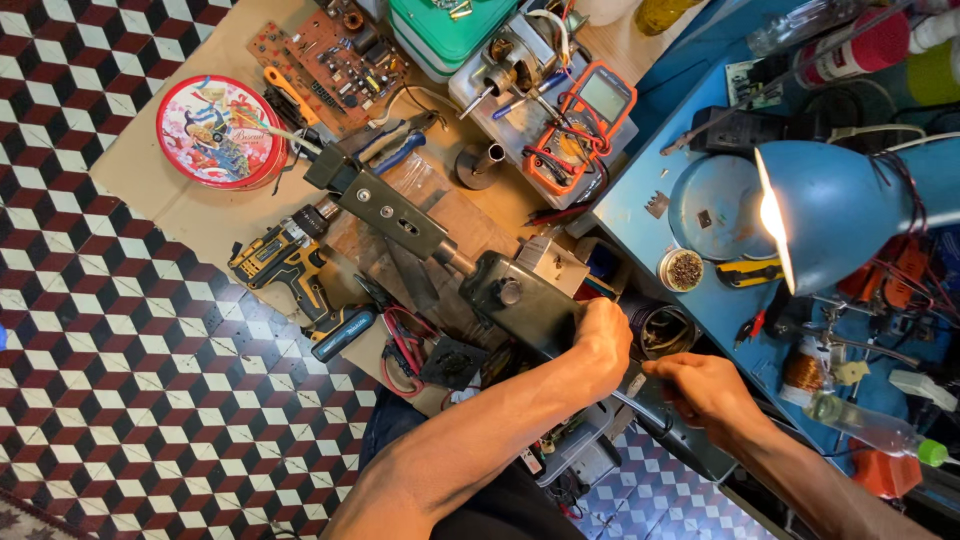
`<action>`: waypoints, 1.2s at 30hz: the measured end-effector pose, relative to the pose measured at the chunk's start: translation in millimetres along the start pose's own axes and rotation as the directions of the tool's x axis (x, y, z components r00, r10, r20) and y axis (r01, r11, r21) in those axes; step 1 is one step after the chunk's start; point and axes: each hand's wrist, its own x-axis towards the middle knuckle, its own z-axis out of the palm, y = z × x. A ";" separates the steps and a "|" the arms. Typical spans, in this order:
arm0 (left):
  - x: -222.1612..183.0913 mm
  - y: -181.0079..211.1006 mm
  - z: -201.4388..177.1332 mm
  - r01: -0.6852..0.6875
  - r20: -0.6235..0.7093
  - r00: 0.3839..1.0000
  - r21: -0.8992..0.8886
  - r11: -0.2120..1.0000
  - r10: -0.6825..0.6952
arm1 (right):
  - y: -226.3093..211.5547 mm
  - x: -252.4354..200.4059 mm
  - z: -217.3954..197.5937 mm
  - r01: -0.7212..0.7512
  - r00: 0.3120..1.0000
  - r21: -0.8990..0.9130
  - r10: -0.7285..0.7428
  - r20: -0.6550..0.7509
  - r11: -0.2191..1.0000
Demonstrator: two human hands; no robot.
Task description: The person assembles a dark green metal frame by selecting screws from a parts bin, using a cordless drill to fasten them, and using a screwdriver to tighten additional screws. The person uses a flashlight to illuminate the workspace and a multimeter is visible on the table.
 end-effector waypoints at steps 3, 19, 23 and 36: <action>4.2 -1.1 -1.7 0.018 0.055 0.998 -0.007 1.000 -0.017 | -9.9 -40.3 2.9 0.296 0.917 -0.423 -0.379 -0.124 0.856; 25.5 -7.1 33.6 0.089 -0.068 0.994 -0.016 0.996 -0.090 | 36.0 -86.8 5.6 0.402 0.561 -0.840 -0.823 -0.087 0.363; 4.6 -9.2 11.4 0.100 0.063 0.993 -0.050 0.994 -0.097 | 43.5 -84.9 1.9 0.648 0.537 -0.440 -0.783 -0.315 0.621; -20.2 -6.0 12.2 0.050 -0.186 0.980 -0.138 0.989 -0.075 | 58.7 -79.2 -5.6 0.854 0.255 -0.386 -0.927 -0.277 0.350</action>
